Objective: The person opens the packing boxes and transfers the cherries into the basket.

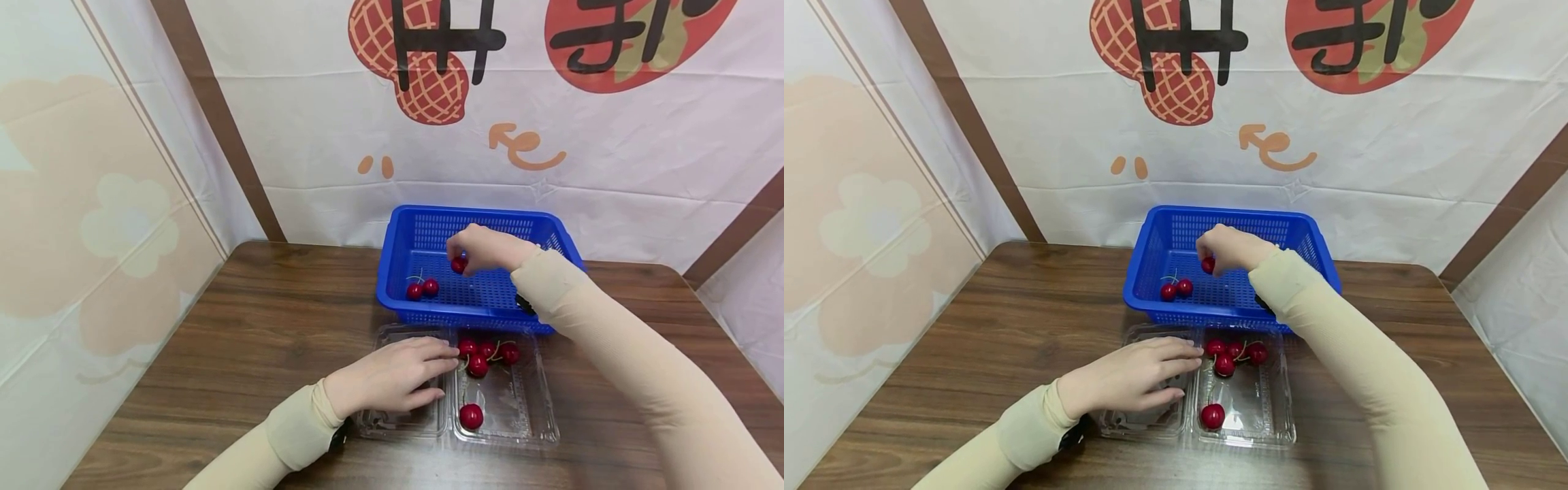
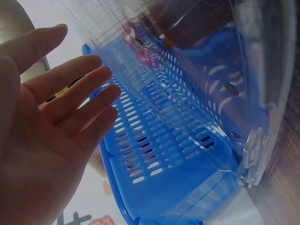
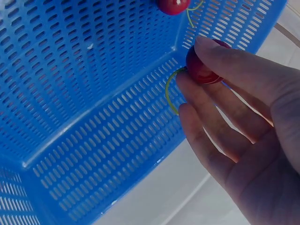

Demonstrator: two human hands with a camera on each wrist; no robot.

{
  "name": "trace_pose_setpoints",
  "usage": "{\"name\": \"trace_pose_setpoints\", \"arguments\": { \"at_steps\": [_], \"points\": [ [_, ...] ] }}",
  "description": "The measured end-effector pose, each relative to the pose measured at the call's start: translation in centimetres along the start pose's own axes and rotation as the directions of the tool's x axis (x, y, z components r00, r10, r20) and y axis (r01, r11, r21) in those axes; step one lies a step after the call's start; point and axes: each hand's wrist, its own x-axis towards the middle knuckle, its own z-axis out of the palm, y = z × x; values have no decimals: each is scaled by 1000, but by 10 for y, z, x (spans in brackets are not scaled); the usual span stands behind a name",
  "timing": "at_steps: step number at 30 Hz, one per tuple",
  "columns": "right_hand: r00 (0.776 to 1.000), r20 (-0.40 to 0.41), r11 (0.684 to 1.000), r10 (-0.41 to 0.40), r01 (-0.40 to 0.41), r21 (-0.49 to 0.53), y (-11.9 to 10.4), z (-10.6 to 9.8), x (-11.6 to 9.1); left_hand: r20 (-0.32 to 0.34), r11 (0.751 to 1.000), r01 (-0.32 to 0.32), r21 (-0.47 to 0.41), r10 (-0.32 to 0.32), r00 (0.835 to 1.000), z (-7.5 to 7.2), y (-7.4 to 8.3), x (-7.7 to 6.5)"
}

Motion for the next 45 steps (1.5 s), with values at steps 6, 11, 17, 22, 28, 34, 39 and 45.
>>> {"name": "trace_pose_setpoints", "arguments": {
  "at_steps": [6, 11, 17, 22, 28, 34, 39, 45],
  "points": [
    [1000, 19, 1000, 7, -6, -6, 0, 2, 8, 3, 1000, 1, 3, -1, 1000, -1, 0, 0],
    [999, 41, 1000, 20, -20, -11, 0, 4, 15, 3, 1000, -2, 9, 2, 1000, -1, 0, 0],
    [997, 65, 999, 38, -36, -31, -1, 6, 23, 9, 1000, 0, 9, 0, 1000, -2, 1, 0],
    [998, 66, 999, 18, -15, -48, -4, 8, 28, 6, 1000, -2, 6, 2, 1000, -2, 0, 0],
    [997, 73, 999, 14, -10, -52, -4, 12, 35, 11, 1000, 0, 7, 0, 1000, -1, 0, 0],
    [994, 105, 999, 43, -40, -37, -3, 19, 38, 16, 1000, -4, 8, 4, 1000, 0, 0, -1],
    [993, 105, 998, 47, -43, -40, -1, 23, 39, 16, 1000, -3, 8, 3, 1000, -1, 0, -1],
    [992, 125, 999, 35, -33, -22, 3, 27, 42, 17, 1000, 1, 9, -1, 1000, -1, 0, -1]
  ]
}}
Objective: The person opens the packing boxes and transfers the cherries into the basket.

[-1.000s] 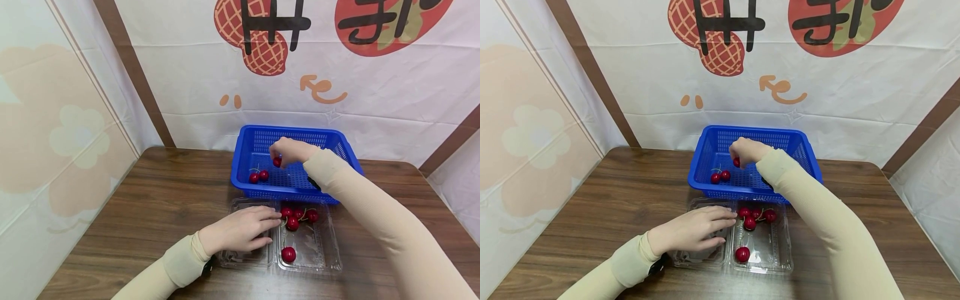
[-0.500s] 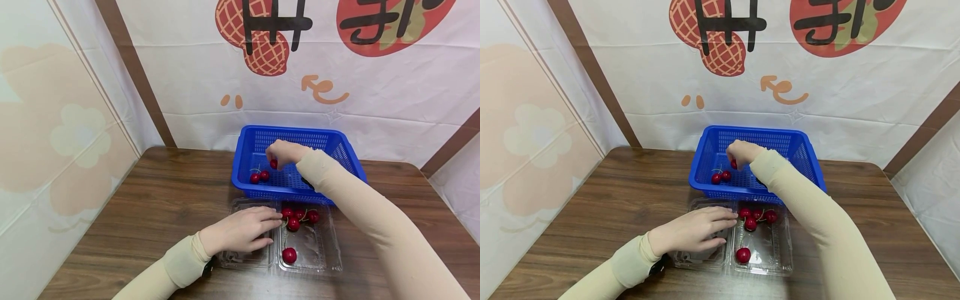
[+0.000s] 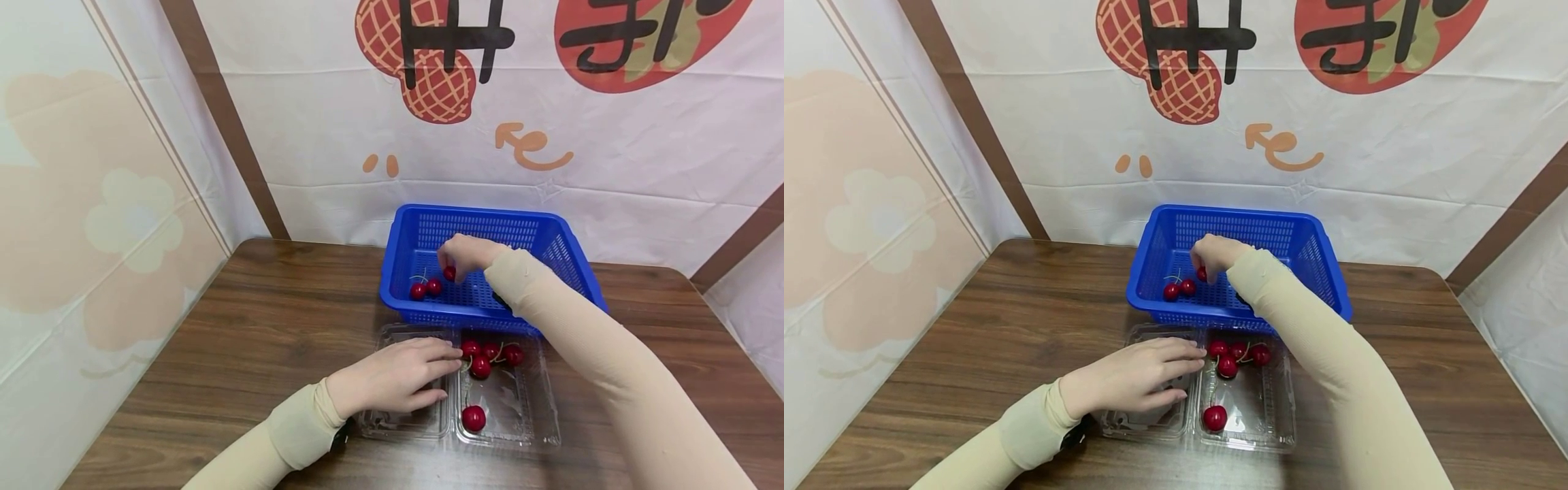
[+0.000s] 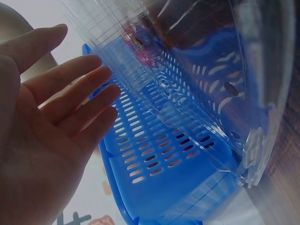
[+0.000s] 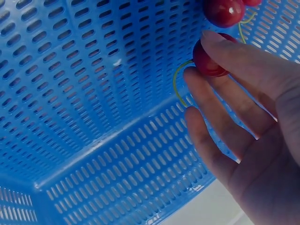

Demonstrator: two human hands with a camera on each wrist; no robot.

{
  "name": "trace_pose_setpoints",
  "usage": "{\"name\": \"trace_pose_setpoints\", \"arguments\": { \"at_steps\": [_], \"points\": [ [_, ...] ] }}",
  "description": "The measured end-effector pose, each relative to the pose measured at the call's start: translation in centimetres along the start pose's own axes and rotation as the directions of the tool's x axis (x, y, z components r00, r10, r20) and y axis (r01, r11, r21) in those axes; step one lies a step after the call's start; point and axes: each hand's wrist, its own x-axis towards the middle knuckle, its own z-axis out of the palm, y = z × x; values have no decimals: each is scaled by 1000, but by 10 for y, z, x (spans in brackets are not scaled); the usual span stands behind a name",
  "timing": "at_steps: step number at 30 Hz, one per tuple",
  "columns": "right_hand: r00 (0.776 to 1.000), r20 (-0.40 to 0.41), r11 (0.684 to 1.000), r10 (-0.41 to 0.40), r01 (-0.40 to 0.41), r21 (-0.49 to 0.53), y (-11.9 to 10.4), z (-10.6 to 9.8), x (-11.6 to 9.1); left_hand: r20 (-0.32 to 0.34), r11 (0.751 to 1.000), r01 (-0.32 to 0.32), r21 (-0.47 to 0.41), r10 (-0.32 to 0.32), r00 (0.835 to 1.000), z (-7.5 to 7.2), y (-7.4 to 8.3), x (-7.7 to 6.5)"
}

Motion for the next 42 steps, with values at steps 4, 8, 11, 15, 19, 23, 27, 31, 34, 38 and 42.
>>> {"name": "trace_pose_setpoints", "arguments": {
  "at_steps": [4, 8, 11, 15, 19, 23, 27, 31, 34, 38, 42],
  "points": [
    [1000, 11, 1000, -9, 9, 5, 1, 3, 2, 3, 1000, 0, 1, 0, 1000, 0, 0, 0],
    [999, 27, 1000, 20, -21, 16, 2, 5, 5, 0, 1000, 1, -2, -1, 1000, 0, 0, 0],
    [998, 44, 999, 38, -39, 20, 3, 7, 6, -5, 1000, 0, -4, 0, 1000, 0, 0, 0],
    [997, 63, 999, 51, -52, 12, 4, 11, 8, -8, 1000, -2, -6, 2, 1000, 0, 0, 0],
    [995, 73, 998, 65, -66, 17, 6, 15, 9, -5, 1000, -1, -5, 1, 1000, 2, -1, 0],
    [995, 77, 998, 62, -63, 17, 7, 18, 10, -3, 1000, -3, -3, 3, 1000, 2, -1, 0],
    [996, 72, 999, 49, -50, 13, 8, 19, 11, -4, 1000, 0, -2, 0, 1000, 2, -1, 0],
    [996, 73, 999, 41, -42, 6, 8, 20, 11, -2, 1000, 2, -6, -2, 1000, 2, -1, 1],
    [997, 71, 1000, 26, -26, -6, 8, 20, 11, 0, 1000, 1, -8, -1, 1000, 1, -1, 1],
    [998, 67, 1000, 16, -15, -13, 7, 19, 10, 1, 1000, 3, -7, -3, 1000, 1, -2, 1],
    [998, 67, 1000, 19, -19, -11, 7, 19, 10, -1, 1000, 3, -6, -3, 1000, 1, -2, 1]
  ]
}}
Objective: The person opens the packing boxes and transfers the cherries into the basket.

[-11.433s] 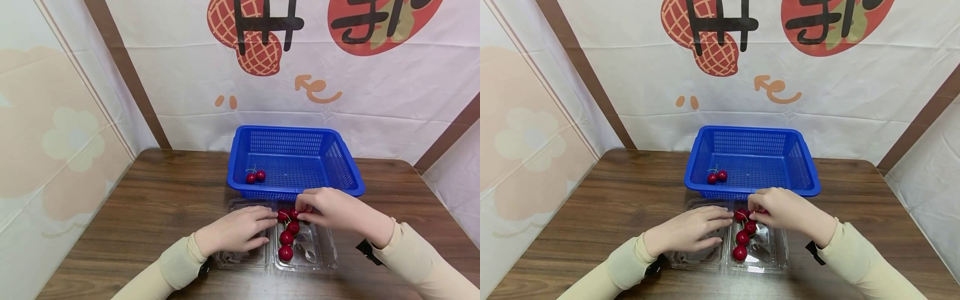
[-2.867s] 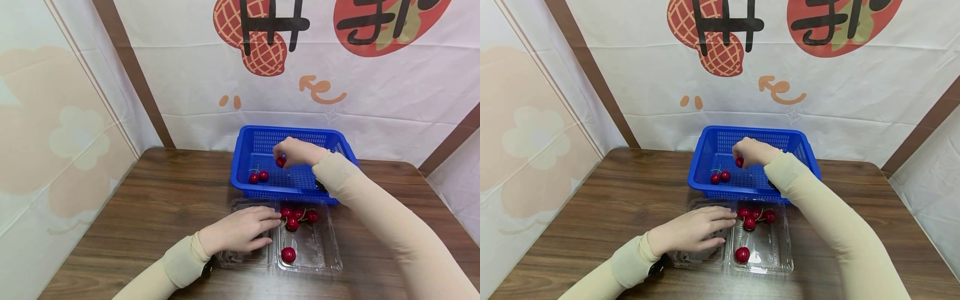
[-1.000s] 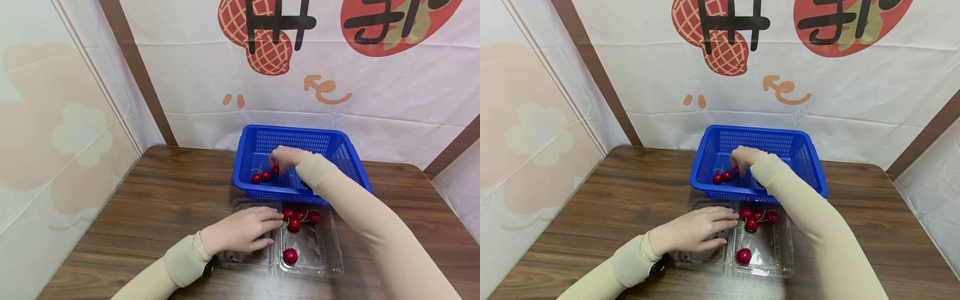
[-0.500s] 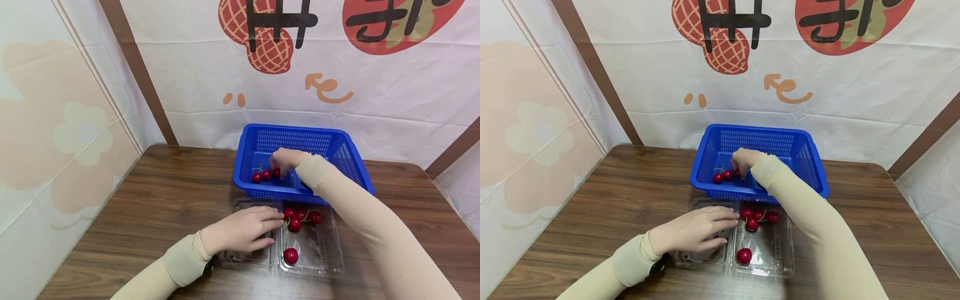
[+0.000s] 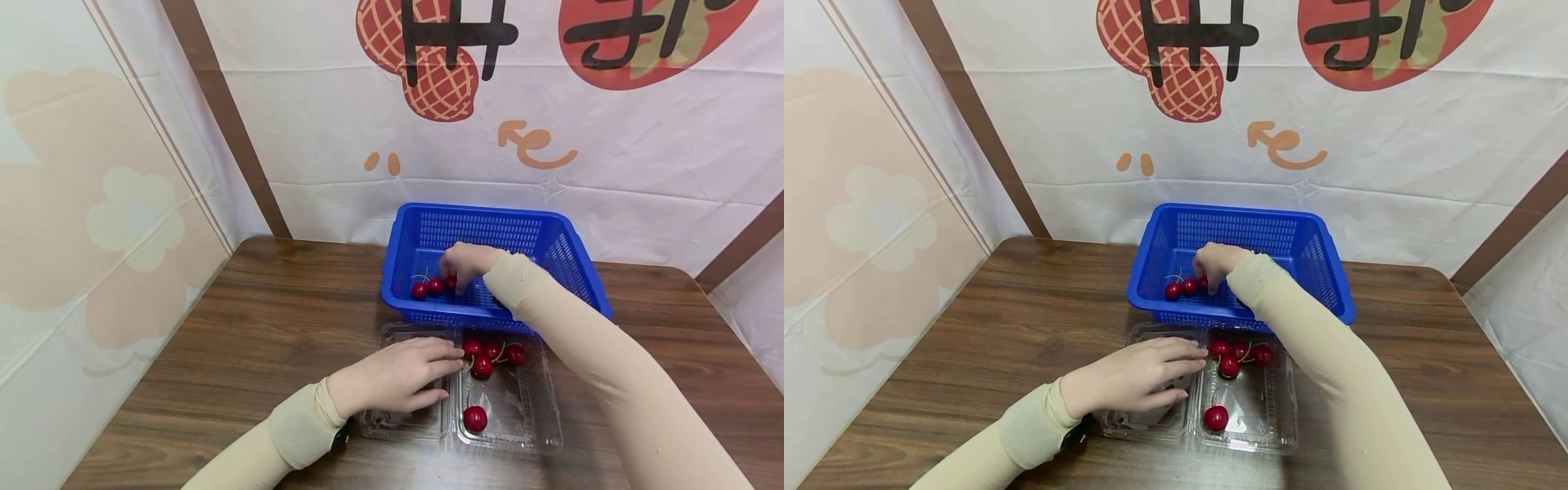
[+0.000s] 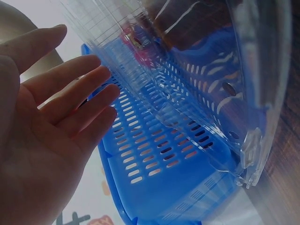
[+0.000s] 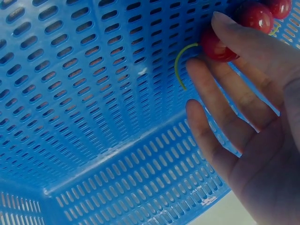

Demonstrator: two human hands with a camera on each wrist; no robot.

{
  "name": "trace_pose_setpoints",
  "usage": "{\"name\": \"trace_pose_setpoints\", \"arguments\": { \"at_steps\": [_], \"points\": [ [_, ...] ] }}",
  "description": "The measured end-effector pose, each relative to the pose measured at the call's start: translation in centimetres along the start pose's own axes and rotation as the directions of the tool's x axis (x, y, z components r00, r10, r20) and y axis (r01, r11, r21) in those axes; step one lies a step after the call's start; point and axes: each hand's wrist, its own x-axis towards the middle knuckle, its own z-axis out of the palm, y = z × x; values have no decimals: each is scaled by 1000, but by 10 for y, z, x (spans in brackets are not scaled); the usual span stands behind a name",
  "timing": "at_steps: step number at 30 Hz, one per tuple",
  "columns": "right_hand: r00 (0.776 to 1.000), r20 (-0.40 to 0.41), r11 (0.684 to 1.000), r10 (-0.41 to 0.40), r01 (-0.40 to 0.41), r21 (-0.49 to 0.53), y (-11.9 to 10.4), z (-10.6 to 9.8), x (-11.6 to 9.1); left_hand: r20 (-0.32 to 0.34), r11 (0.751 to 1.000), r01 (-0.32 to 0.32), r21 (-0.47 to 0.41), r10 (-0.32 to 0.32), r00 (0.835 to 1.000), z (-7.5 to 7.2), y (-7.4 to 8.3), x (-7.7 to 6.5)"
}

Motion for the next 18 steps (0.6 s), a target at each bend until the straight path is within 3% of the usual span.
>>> {"name": "trace_pose_setpoints", "arguments": {
  "at_steps": [18],
  "points": [
    [1000, -8, 1000, -23, 23, 2, -1, -1, -3, -1, 1000, -4, -1, 4, 1000, -1, 1, 0]
  ]
}}
